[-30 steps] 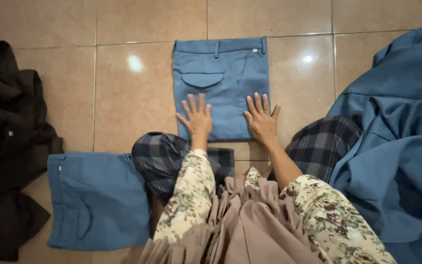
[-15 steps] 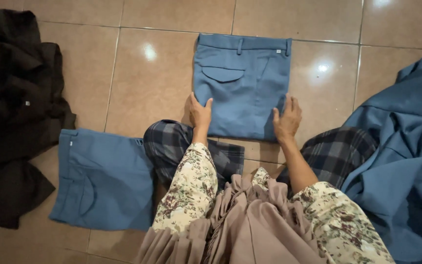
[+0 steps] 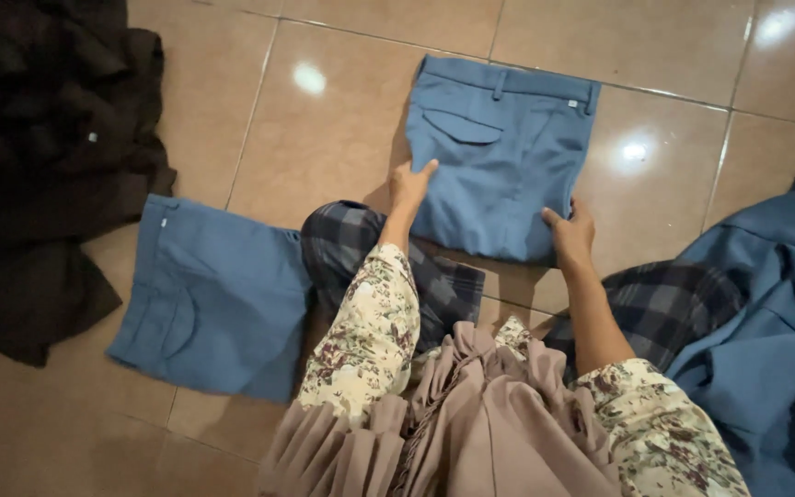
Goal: Folding blue trousers on the floor and organizing them into a stack.
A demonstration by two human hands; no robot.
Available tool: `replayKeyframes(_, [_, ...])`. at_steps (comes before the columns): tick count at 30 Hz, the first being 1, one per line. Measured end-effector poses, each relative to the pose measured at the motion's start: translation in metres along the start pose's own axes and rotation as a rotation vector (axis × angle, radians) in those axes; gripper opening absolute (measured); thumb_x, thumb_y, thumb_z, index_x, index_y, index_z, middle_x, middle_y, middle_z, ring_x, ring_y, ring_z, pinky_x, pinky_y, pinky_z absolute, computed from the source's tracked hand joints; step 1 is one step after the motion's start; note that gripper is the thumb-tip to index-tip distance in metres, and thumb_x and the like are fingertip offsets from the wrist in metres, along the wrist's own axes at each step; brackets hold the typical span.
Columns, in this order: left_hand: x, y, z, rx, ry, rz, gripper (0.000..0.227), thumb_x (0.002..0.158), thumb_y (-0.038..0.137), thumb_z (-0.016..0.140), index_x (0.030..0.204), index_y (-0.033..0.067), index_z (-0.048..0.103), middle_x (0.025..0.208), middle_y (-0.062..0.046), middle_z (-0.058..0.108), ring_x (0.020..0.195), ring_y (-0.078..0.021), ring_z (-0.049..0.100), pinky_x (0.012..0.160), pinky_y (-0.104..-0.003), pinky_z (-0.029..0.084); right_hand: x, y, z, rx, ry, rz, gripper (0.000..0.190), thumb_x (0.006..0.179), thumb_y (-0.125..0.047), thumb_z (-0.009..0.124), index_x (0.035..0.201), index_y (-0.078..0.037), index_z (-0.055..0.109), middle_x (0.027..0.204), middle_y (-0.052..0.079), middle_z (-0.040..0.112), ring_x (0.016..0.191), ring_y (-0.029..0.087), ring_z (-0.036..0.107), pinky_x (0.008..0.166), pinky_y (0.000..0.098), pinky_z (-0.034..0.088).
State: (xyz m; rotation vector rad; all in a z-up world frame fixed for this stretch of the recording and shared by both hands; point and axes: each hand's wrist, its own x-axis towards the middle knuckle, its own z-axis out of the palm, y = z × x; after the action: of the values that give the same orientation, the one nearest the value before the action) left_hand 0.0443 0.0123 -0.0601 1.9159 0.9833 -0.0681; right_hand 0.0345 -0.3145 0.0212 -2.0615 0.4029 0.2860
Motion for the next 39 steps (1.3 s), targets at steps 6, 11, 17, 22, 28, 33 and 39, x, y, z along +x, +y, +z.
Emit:
replayKeyframes(6, [0.007,0.045,-0.055,0.018,0.074,0.042,0.047,0.078,0.05,0.08,0.113,0.0189,0.077,0.098,-0.009,0.079,0.101,-0.0316,0.076,0.083,-0.045,0.062,0.001,-0.043,0.018,0.103,-0.114,-0.124,0.054,0.09,-0.019,0.081,0.139,-0.009,0.061,0.109,0.031,0.069,0.107,0.047,0.067,0.083,0.0574,0.055])
replayKeyframes(11, [0.002,0.064,-0.139,-0.007,0.239,0.054,0.053,0.082,0.045,0.077,0.118,0.0074,0.074,0.106,-0.018,0.077,0.107,-0.0388,0.073,0.09,-0.052,0.06,0.007,-0.092,0.061,0.071,-0.231,-0.299,0.044,0.091,-0.02,0.078,0.133,-0.012,0.067,0.11,0.026,0.07,0.108,0.042,0.068,0.085,0.053,0.054])
replayKeyframes(17, [-0.017,0.007,-0.285,-0.012,0.556,0.239,0.044,0.08,0.045,0.075,0.086,0.0006,0.076,0.077,-0.017,0.077,0.063,-0.0331,0.069,0.066,-0.041,0.056,-0.039,-0.2,0.144,0.114,-0.479,-0.544,0.048,0.085,-0.007,0.068,0.131,0.004,0.062,0.116,0.013,0.071,0.095,0.021,0.067,0.086,0.0297,0.054])
replayKeyframes(22, [-0.142,-0.024,-0.406,-0.151,0.754,0.269,0.04,0.088,0.036,0.074,0.1,-0.0022,0.071,0.091,-0.013,0.077,0.077,-0.0259,0.072,0.076,-0.035,0.057,-0.096,-0.235,0.254,0.153,-0.724,-0.623,0.05,0.09,-0.013,0.069,0.137,-0.002,0.059,0.123,0.014,0.071,0.104,0.022,0.068,0.089,0.0305,0.055])
replayKeyframes(28, [-0.263,-0.075,-0.422,-0.438,1.054,0.038,0.05,0.096,0.04,0.075,0.119,-0.0029,0.065,0.117,-0.019,0.068,0.108,-0.0269,0.063,0.097,-0.039,0.051,-0.203,-0.26,0.312,-0.105,-0.854,-0.842,0.05,0.091,-0.024,0.072,0.14,-0.02,0.061,0.133,0.009,0.068,0.123,0.029,0.061,0.105,0.0413,0.046])
replayKeyframes(33, [-0.294,-0.192,-0.362,-0.726,0.909,-0.369,0.075,0.094,0.052,0.077,0.139,-0.0045,0.057,0.14,-0.029,0.056,0.135,-0.0403,0.051,0.114,-0.052,0.043,-0.214,-0.211,0.348,-0.463,-1.002,-0.854,0.063,0.099,-0.027,0.064,0.155,-0.038,0.038,0.121,0.021,0.071,0.12,0.04,0.065,0.102,0.0527,0.051])
replayKeyframes(39, [-0.297,-0.219,-0.321,-0.73,0.781,-0.583,0.076,0.098,0.041,0.073,0.151,-0.002,0.04,0.149,-0.031,0.045,0.142,-0.044,0.042,0.118,-0.059,0.036,-0.212,-0.196,0.34,-0.583,-0.954,-0.841,0.072,0.097,-0.014,0.064,0.158,-0.033,0.032,0.126,0.02,0.069,0.12,0.041,0.065,0.098,0.0561,0.054])
